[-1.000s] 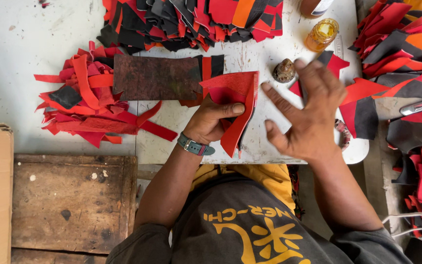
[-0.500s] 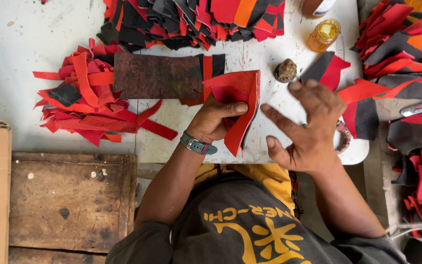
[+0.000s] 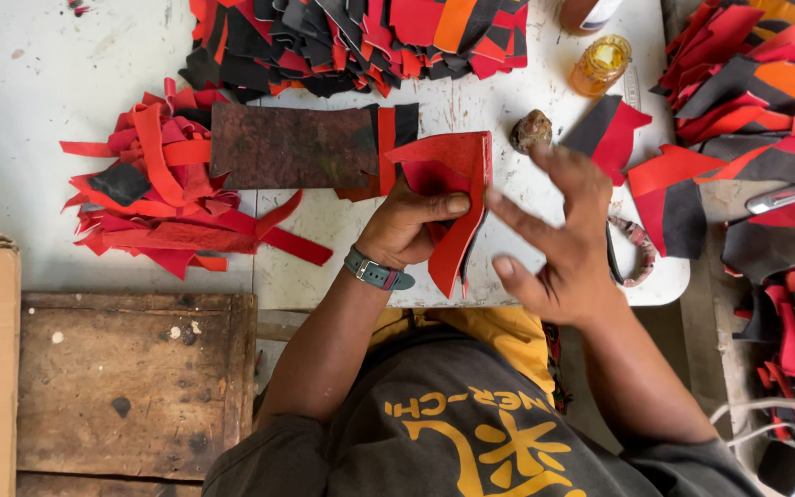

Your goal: The person cuts red and black material strips using shears on a white table. They repeatedly pick up strips, align them, cut them to size, and place the cut pieces into a cardboard box. The person also applies glue from a jar to the edges of the cut pieces and folds them.

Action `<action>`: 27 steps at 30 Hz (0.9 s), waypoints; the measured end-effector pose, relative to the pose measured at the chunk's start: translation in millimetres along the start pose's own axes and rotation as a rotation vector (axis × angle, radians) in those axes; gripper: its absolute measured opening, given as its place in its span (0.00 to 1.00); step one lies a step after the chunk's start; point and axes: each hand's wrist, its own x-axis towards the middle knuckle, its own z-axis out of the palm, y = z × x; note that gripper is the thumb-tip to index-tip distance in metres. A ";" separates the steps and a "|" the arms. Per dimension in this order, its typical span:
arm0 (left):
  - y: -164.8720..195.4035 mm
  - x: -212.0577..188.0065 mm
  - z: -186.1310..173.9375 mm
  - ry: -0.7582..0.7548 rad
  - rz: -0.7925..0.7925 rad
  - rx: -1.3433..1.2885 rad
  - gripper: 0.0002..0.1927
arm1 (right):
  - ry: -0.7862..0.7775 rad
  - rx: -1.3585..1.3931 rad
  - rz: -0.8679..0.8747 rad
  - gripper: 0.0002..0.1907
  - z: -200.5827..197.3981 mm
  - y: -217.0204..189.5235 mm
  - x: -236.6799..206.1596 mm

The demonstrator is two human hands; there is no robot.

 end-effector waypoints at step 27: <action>-14.0 10.3 -51.1 0.162 -0.033 -0.027 0.21 | -0.381 -0.512 0.410 0.27 -13.4 255.6 38.1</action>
